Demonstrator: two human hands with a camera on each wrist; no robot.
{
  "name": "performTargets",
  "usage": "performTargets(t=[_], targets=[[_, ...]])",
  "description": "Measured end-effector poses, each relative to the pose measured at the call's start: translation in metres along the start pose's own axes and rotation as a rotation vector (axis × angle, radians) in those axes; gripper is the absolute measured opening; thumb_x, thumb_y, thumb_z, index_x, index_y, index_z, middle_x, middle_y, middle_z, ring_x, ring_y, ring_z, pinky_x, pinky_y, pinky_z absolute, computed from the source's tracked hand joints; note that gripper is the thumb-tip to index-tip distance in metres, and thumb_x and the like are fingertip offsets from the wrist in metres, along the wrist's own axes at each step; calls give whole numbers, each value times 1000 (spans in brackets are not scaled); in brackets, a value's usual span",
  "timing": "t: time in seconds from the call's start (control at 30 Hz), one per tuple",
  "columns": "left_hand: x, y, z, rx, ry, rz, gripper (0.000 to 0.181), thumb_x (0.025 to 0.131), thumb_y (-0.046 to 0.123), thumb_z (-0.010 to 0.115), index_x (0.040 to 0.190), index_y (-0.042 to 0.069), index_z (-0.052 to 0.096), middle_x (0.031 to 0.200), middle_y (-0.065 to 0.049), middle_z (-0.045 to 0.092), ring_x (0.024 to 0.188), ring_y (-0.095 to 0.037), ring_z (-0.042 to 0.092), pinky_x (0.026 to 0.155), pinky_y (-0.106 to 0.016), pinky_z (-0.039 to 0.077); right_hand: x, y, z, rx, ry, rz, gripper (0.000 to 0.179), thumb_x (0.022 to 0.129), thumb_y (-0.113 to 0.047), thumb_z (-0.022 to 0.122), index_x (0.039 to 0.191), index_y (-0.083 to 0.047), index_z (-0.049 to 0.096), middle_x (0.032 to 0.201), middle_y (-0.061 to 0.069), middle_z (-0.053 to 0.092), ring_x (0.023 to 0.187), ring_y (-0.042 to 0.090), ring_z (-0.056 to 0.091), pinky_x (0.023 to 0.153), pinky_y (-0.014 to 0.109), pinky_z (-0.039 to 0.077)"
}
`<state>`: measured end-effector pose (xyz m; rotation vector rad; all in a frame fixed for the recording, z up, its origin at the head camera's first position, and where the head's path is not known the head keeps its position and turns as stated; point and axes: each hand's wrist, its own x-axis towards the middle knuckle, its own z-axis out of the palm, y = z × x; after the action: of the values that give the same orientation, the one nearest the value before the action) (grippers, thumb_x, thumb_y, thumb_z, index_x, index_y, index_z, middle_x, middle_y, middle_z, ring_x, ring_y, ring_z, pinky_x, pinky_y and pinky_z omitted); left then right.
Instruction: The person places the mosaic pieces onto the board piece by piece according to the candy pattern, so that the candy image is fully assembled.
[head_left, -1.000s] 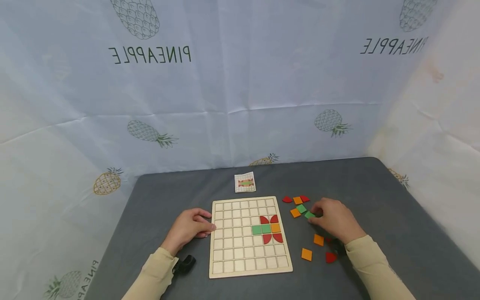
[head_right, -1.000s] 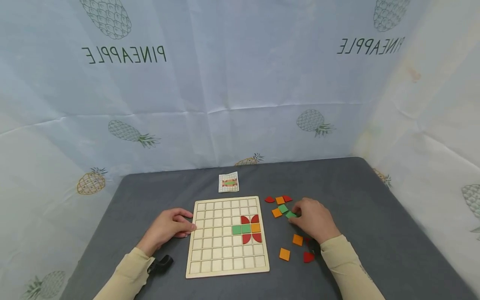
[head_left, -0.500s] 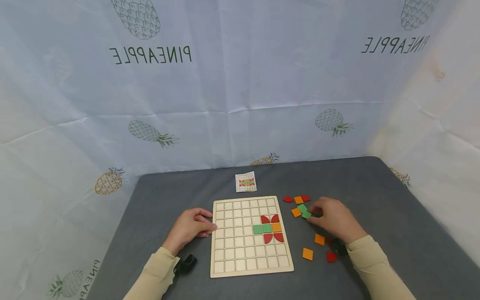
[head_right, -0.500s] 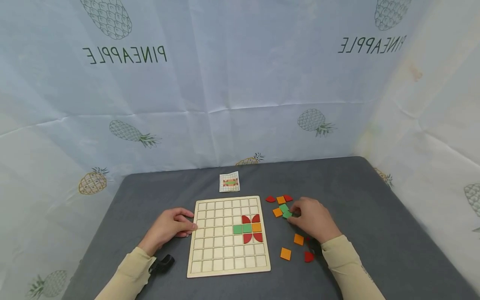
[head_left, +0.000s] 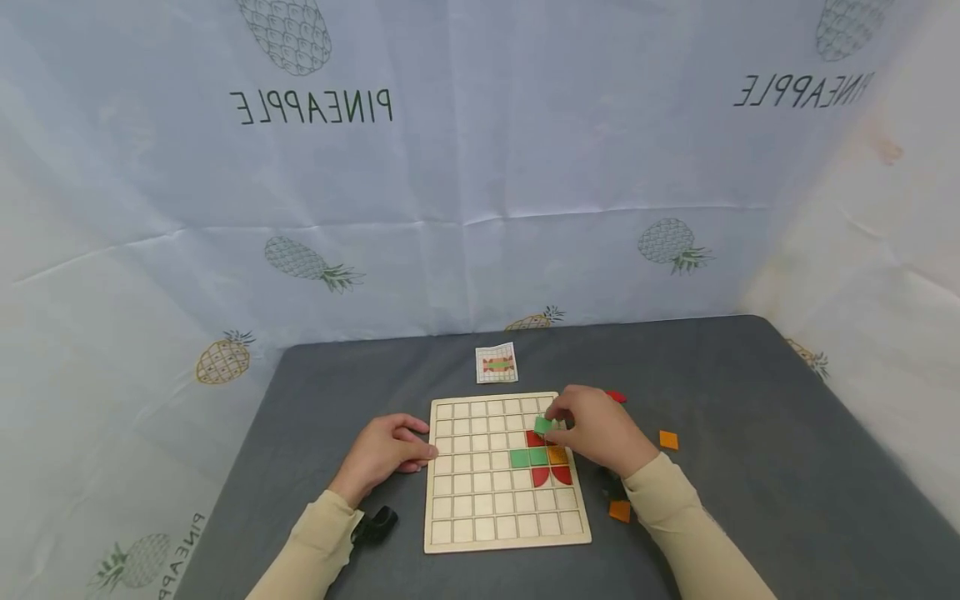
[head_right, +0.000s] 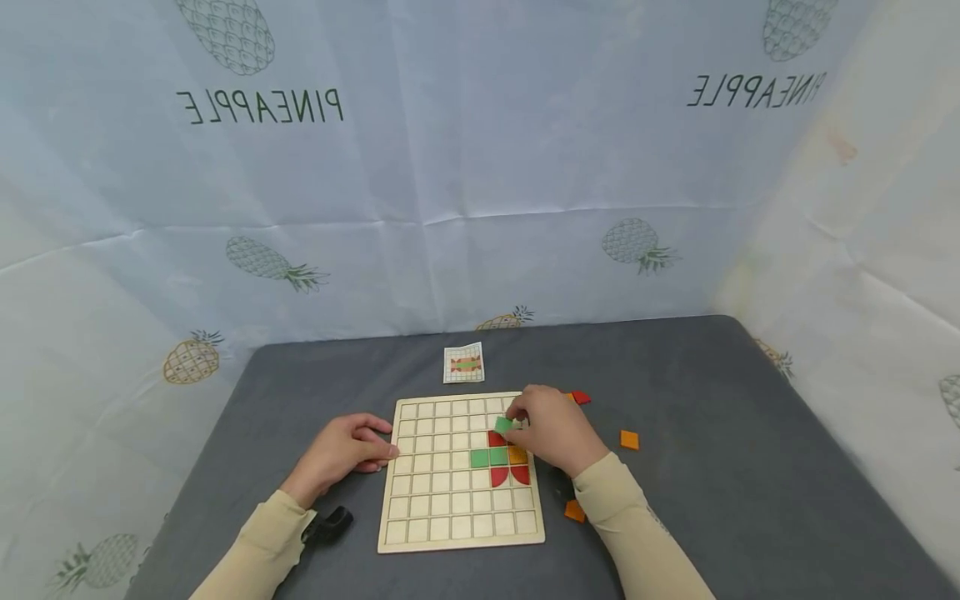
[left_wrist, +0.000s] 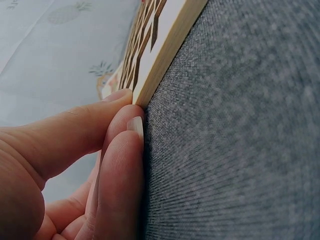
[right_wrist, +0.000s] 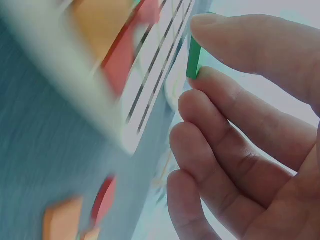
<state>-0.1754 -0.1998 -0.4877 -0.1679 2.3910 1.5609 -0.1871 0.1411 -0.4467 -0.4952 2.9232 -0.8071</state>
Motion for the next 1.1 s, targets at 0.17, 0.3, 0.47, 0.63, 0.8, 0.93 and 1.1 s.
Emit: performTargets(t=[0.17,0.3,0.47,0.63,0.8,0.93,1.1], targets=[[0,0,0,-6,-1,4,45,77,16,90,115,5,69,82,-7,77,70,-18,73,66,-33,64,3,-23,15,-14,-20,-112,15,83,-25,86,95,-20,79,88,-7,68,78,6,58,70,23,53],[1,1,1,-2,-4,7,46,76,16,91,115,5,69,82,-6,77,70,-18,73,66,-33,64,3,-31,27,-43,-37,-180,14,83,-25,85,95,-21,78,85,-8,66,74,4,53,65,20,49],[1,0,0,6,-2,12,46,77,17,91,115,5,69,82,-6,77,70,-18,73,66,-33,64,2,-36,36,-81,-44,-225,12,84,-27,85,92,-23,78,85,-11,64,74,1,51,66,20,49],[1,1,-1,5,-4,6,46,77,17,91,116,5,69,83,-6,77,71,-18,73,67,-33,64,3,-38,39,-118,-44,-244,12,83,-27,86,91,-23,79,85,-12,65,77,1,54,67,20,50],[1,2,-1,2,-4,1,46,77,17,91,116,5,69,83,-7,77,71,-18,73,67,-33,64,3,-39,41,-129,-40,-269,12,82,-26,86,91,-23,79,85,-11,65,74,1,51,64,18,47],[1,2,-1,-1,-4,-1,46,77,16,90,115,5,69,84,-7,77,71,-18,73,67,-33,64,3,-39,41,-126,-39,-271,12,82,-25,87,90,-22,78,84,-10,64,72,2,48,61,18,44],[1,1,-1,-2,-2,-8,46,76,16,91,115,5,69,84,-6,77,70,-18,73,67,-33,64,2,-40,42,-129,-41,-272,11,82,-24,86,90,-22,78,84,-9,64,73,2,48,60,17,44]])
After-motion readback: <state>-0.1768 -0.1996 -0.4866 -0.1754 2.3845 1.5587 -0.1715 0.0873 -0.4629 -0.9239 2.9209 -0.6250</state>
